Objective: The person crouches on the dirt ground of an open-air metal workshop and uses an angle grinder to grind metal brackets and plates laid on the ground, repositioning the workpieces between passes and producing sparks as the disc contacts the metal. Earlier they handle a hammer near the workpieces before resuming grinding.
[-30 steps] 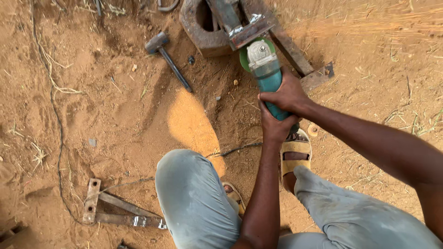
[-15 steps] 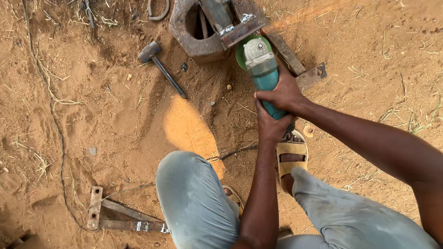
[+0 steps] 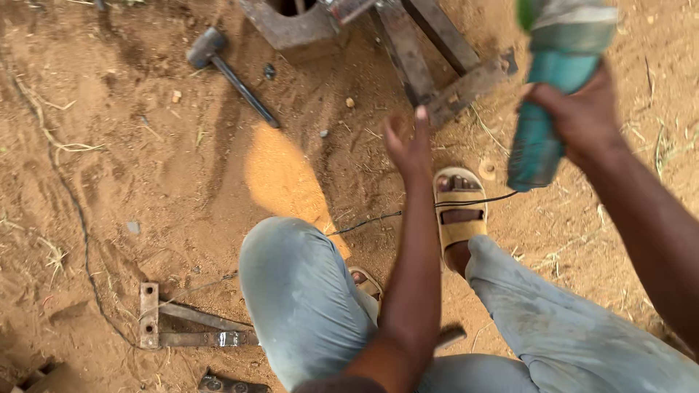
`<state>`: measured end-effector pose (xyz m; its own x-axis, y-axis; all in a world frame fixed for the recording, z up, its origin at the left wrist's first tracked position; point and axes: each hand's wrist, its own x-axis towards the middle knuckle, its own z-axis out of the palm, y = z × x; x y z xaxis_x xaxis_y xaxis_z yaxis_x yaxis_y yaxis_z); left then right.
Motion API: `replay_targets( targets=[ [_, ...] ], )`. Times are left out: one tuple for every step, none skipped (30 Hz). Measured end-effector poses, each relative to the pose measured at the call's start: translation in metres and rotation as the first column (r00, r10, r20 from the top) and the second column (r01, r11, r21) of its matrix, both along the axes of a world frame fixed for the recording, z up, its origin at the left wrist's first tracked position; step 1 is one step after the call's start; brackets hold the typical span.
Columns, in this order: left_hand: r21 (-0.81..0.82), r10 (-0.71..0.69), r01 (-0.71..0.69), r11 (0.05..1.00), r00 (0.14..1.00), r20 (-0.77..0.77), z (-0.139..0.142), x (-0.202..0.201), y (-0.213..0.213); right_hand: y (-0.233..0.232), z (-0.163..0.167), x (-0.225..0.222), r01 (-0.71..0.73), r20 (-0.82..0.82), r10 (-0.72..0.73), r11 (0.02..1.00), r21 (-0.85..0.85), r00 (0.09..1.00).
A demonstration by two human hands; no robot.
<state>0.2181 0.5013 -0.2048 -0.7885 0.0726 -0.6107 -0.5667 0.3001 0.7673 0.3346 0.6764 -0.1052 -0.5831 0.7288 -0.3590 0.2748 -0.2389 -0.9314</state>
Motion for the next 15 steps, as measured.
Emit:
replay_targets(
  targets=[
    [0.025, -0.044, 0.043, 0.999, 0.999, 0.030, -0.013, -0.013, 0.011, 0.000, 0.006, 0.010, 0.017, 0.006, -0.017, 1.000, -0.005, 1.000],
    [0.050, -0.089, 0.086, 0.995, 0.994, 0.060, -0.025, -0.022, 0.021, 0.001, 0.015, 0.022, 0.036, 0.012, -0.035, 0.999, -0.009, 0.999],
    [0.007, -0.202, 0.202, 0.979, 0.973, 0.114, -0.036, -0.030, 0.029, 0.001, 0.022, 0.031, 0.053, 0.014, -0.053, 0.999, -0.012, 0.998],
    [-0.027, -0.307, 0.315, 0.949, 0.937, 0.166, -0.046, -0.037, 0.035, 0.000, 0.029, 0.040, 0.084, 0.027, -0.084, 0.996, 0.003, 0.996],
    [-0.038, -0.304, 0.315, 0.948, 0.936, 0.175, -0.053, -0.039, 0.039, -0.002, 0.034, 0.047, 0.110, 0.035, -0.111, 0.994, 0.017, 0.993],
    [-0.050, -0.299, 0.313, 0.948, 0.937, 0.182, -0.056, -0.041, 0.043, -0.005, 0.036, 0.053, 0.133, 0.041, -0.135, 0.991, 0.030, 0.990],
    [-0.063, -0.292, 0.308, 0.949, 0.938, 0.188, -0.055, -0.041, 0.046, -0.008, 0.038, 0.060, 0.147, 0.033, -0.147, 0.989, 0.005, 0.989],
    [0.030, -0.209, 0.207, 0.978, 0.966, 0.154, -0.056, -0.038, 0.048, -0.009, 0.038, 0.066, 0.159, 0.022, -0.158, 0.987, -0.017, 0.987],
    [0.126, -0.124, 0.108, 0.986, 0.984, 0.130, -0.058, -0.034, 0.050, -0.008, 0.038, 0.072, 0.172, 0.015, -0.171, 0.984, -0.040, 0.985],
    [0.222, -0.038, 0.011, 0.975, 0.992, 0.118, -0.055, -0.031, 0.052, -0.008, 0.036, 0.078, 0.174, 0.033, -0.173, 0.984, -0.029, 0.984],
    [0.242, -0.026, -0.010, 0.970, 0.989, 0.145, -0.051, -0.029, 0.055, -0.006, 0.033, 0.084, 0.175, 0.052, -0.174, 0.984, -0.018, 0.983],
    [0.259, -0.015, -0.029, 0.965, 0.985, 0.170, -0.045, -0.029, 0.058, -0.003, 0.028, 0.090, 0.176, 0.069, -0.175, 0.984, -0.011, 0.982],
    [0.269, -0.005, -0.050, 0.962, 0.980, 0.199, -0.039, -0.031, 0.060, 0.001, 0.023, 0.096, 0.199, 0.071, -0.194, 0.978, -0.065, 0.978],
    [0.238, 0.001, -0.058, 0.969, 0.972, 0.235, -0.033, -0.033, 0.060, 0.004, 0.018, 0.103, 0.222, 0.079, -0.213, 0.968, -0.119, 0.974],
    [0.212, 0.009, -0.068, 0.975, 0.964, 0.265, -0.027, -0.038, 0.058, 0.008, 0.012, 0.109, 0.240, 0.080, -0.229, 0.956, -0.169, 0.970]
  ],
)
